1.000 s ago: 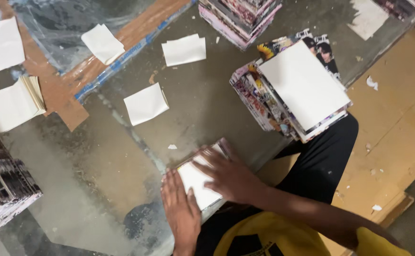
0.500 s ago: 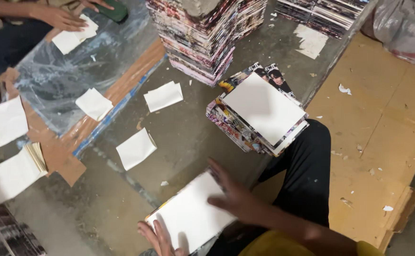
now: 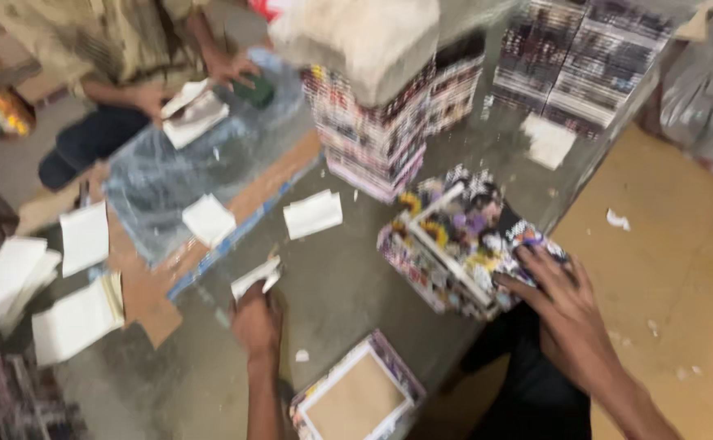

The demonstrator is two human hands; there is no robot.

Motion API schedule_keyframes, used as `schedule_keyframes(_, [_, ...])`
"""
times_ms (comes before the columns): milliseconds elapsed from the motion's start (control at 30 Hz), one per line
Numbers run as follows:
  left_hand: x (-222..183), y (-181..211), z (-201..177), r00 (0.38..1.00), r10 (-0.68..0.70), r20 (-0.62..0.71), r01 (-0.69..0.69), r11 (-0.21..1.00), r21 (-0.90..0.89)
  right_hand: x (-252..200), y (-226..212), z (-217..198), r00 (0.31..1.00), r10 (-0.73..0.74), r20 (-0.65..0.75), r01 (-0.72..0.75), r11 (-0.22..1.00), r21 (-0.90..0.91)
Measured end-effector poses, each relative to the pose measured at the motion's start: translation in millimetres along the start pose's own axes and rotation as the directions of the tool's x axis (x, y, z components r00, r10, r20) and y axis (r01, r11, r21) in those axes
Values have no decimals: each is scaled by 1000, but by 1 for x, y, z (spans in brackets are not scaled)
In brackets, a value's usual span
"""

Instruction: The person stacks printed card sheets and inserts them into booklet covers by hand. The person repeats this process for multiple booklets, placing completed ones onto a stack.

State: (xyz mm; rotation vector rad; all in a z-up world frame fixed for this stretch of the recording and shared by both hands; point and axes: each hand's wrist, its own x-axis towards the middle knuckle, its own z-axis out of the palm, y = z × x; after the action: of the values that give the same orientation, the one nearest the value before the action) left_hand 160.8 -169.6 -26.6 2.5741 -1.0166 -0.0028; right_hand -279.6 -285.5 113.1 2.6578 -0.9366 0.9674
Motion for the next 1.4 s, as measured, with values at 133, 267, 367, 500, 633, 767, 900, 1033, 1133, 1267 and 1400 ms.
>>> schedule_keyframes(133, [-41, -9, -6, 979, -184, -88, 111, 841, -529, -66, -22, 28, 828, 559, 48, -522, 736, 430])
schedule_keyframes(267, [-101, 32, -23, 964, -267, 5, 159, 556, -816, -74, -50, 65, 710, 502, 495, -704, 483, 521])
schedule_keyframes(367, [-151, 61, -18, 924, -369, 103, 292, 506, -812, -64, -84, 81, 601, 468, 648, -799, 373, 471])
schedule_keyframes(500, [-204, 71, 0, 934, -334, 125, 282, 476, -833, -52, -122, 94, 620, 302, 724, -778, 359, 516])
schedule_keyframes(633, [-226, 53, 26, 950, -196, 242, 304, 408, -861, -48, -125, 112, 536, 163, 829, -824, 313, 471])
schedule_keyframes(767, [-228, 16, 57, 949, 10, 315, 313, 73, -947, -57, -124, 128, 624, 146, 768, -775, 248, 582])
schedule_keyframes(900, [-235, -12, 86, 864, 150, 480, 502, -182, -846, -70, -132, 132, 639, 141, 756, -768, 52, 639])
schedule_keyframes(1033, [-239, -12, 101, 884, 131, 448, 461, -98, -882, -66, -140, 132, 660, 48, 750, -748, 131, 650])
schedule_keyframes(1133, [-250, -5, 98, 912, 86, 402, 391, 121, -912, -68, -142, 126, 570, 38, 821, -773, 364, 520])
schedule_keyframes(1267, [-261, -10, 54, 880, -184, 438, 473, 403, -783, -70, -140, 118, 743, 66, 666, -602, 500, 622])
schedule_keyframes(1400, [-278, -8, -17, 907, -301, 294, 417, 555, -719, -68, -131, 103, 553, 175, 815, -775, 466, 427])
